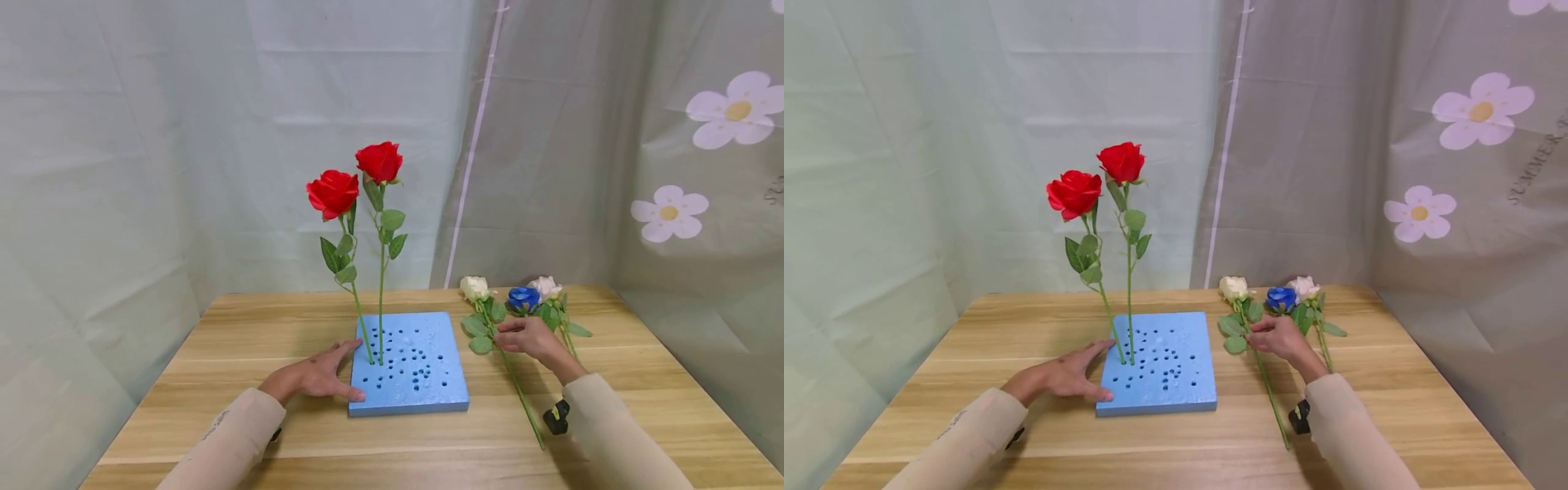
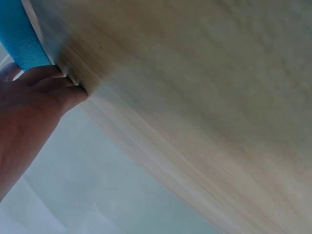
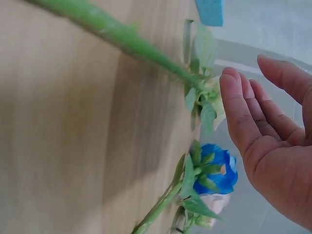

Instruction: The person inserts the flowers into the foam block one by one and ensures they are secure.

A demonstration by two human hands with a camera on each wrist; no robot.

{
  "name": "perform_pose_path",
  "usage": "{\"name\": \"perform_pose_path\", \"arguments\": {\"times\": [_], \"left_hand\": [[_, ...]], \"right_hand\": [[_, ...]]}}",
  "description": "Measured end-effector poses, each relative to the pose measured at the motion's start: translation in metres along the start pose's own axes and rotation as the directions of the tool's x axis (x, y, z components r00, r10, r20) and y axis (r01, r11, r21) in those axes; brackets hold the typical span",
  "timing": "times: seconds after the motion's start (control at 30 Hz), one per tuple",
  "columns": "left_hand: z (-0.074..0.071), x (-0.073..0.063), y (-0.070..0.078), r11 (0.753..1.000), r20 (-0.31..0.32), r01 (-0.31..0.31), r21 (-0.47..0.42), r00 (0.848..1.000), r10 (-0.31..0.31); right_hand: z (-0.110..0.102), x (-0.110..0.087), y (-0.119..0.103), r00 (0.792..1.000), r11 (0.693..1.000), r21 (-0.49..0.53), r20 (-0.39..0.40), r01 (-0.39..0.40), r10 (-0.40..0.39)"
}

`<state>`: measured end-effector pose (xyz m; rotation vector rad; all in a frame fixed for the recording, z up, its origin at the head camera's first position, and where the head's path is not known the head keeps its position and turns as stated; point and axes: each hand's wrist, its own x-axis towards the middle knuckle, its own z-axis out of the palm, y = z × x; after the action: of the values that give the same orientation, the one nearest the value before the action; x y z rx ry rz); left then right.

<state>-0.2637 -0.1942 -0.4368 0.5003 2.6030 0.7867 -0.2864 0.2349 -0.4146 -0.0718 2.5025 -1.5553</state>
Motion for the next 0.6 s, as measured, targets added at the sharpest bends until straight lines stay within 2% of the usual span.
{"name": "perform_pose_path", "arguments": {"times": [0.6], "left_hand": [[0.000, 0.000, 0.000, 1.000, 0.002, 0.012, -0.008, 1.000, -0.012]], "right_hand": [[0.001, 0.001, 0.019, 0.999, 0.997, -0.073, -0.050, -0.018, 0.015]]}}
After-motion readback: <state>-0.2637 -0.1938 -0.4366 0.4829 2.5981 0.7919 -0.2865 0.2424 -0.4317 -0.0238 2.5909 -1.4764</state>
